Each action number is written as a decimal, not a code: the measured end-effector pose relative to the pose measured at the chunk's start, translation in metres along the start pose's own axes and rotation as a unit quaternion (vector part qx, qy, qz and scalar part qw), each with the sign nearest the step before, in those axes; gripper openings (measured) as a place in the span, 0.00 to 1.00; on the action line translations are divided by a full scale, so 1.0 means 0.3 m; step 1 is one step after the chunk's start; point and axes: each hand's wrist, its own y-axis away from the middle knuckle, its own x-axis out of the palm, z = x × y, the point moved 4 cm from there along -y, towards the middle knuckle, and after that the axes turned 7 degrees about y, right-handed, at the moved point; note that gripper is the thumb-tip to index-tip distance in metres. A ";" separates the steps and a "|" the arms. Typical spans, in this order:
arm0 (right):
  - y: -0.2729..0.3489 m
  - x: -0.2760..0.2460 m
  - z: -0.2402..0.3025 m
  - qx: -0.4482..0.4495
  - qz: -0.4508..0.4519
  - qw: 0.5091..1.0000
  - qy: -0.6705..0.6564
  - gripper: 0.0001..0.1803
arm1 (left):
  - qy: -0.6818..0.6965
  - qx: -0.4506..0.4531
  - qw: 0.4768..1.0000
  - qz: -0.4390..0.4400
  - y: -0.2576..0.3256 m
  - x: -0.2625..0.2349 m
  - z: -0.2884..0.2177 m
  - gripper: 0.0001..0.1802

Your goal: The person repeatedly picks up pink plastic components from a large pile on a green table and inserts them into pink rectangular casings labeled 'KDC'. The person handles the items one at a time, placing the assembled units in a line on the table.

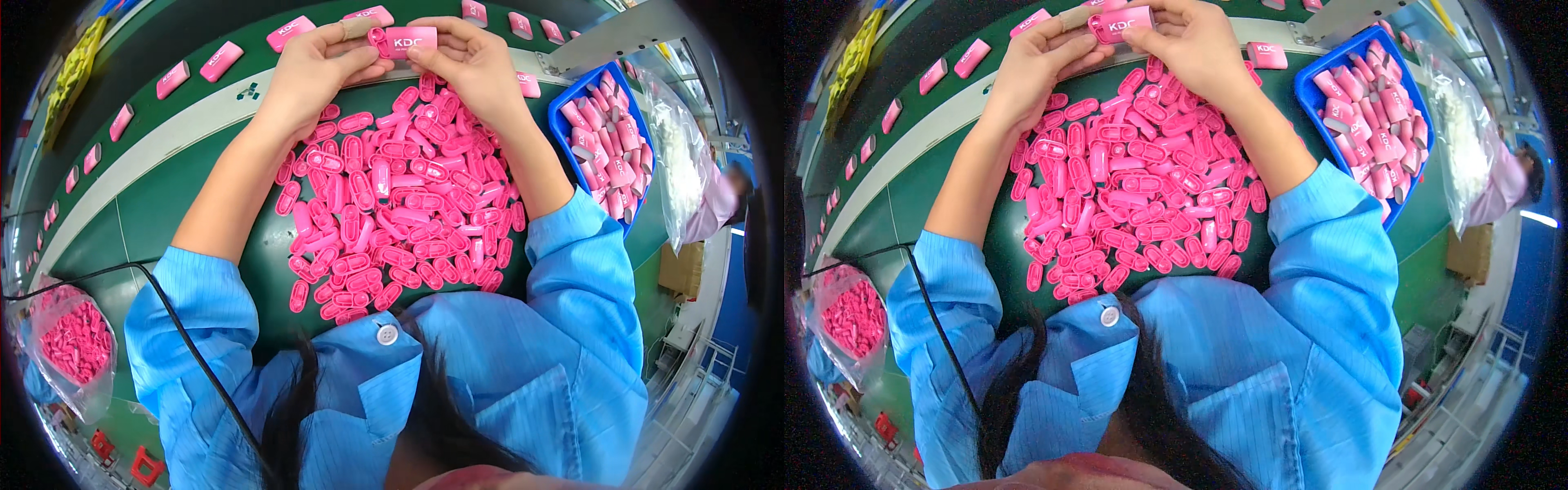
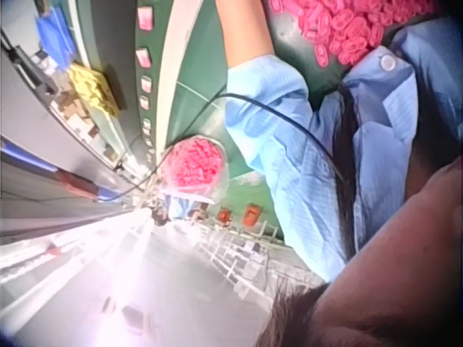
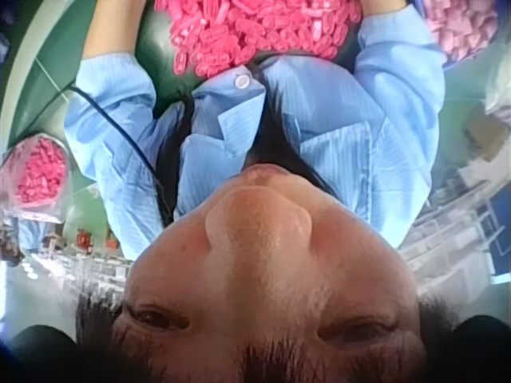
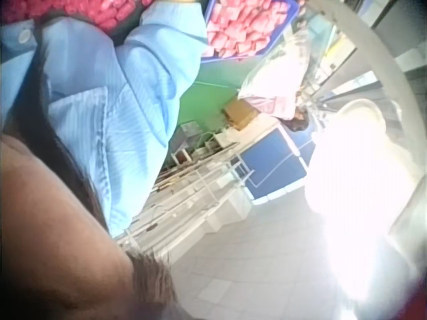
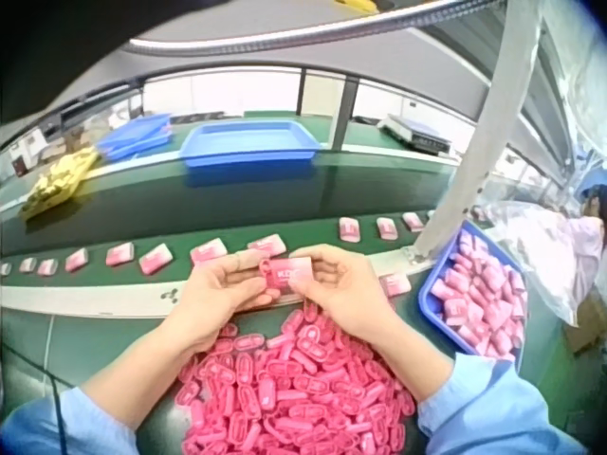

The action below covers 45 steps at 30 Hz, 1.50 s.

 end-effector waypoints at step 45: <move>-0.206 0.003 -0.035 0.028 0.004 0.993 0.112 0.16 | -0.499 0.285 0.818 -0.010 0.039 0.053 -0.063 0.18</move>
